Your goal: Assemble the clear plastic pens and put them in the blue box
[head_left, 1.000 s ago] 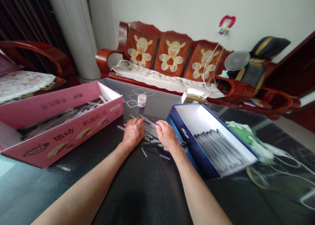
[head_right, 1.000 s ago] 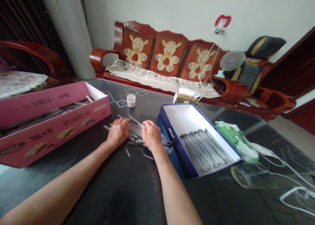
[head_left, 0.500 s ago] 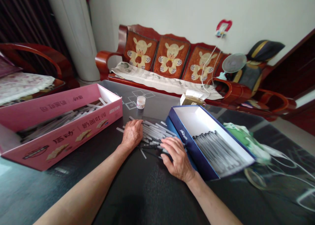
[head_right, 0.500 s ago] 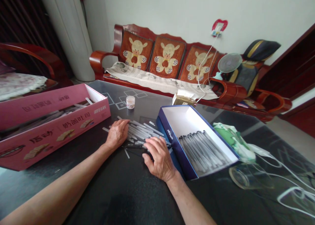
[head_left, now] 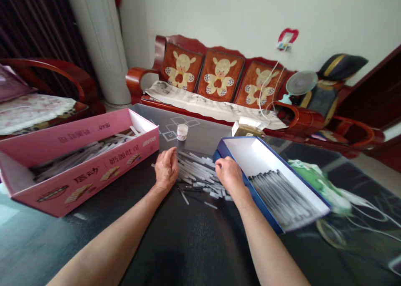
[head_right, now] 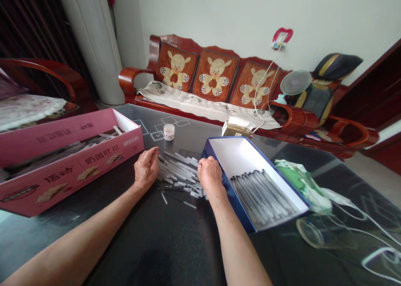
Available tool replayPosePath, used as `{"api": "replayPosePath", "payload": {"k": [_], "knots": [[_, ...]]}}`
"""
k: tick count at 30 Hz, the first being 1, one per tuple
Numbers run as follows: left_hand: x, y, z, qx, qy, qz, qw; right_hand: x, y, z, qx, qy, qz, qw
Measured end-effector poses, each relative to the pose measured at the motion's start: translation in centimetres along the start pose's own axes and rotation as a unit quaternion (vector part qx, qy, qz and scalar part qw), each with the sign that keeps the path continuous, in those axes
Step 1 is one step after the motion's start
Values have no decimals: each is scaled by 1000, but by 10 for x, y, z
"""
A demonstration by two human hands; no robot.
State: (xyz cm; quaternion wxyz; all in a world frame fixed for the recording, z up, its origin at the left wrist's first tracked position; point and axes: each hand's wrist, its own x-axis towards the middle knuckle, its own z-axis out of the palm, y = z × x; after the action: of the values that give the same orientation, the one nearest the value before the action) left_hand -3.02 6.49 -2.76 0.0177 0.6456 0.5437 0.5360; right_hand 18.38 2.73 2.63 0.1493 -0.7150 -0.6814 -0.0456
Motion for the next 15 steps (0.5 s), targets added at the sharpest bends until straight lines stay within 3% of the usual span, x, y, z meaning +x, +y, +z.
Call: {"api": "replayPosePath", "payload": {"k": [3, 9, 15], "knots": [[0, 2, -1, -13, 2, -1, 1000, 8, -7, 2, -22, -31, -4, 999], [1, -1, 1, -67, 32, -55, 996, 28, -26, 14, 1, -33, -98, 995], [1, -5, 4, -90, 41, -73, 992, 53, -49, 14, -13, -90, -107, 990]]}}
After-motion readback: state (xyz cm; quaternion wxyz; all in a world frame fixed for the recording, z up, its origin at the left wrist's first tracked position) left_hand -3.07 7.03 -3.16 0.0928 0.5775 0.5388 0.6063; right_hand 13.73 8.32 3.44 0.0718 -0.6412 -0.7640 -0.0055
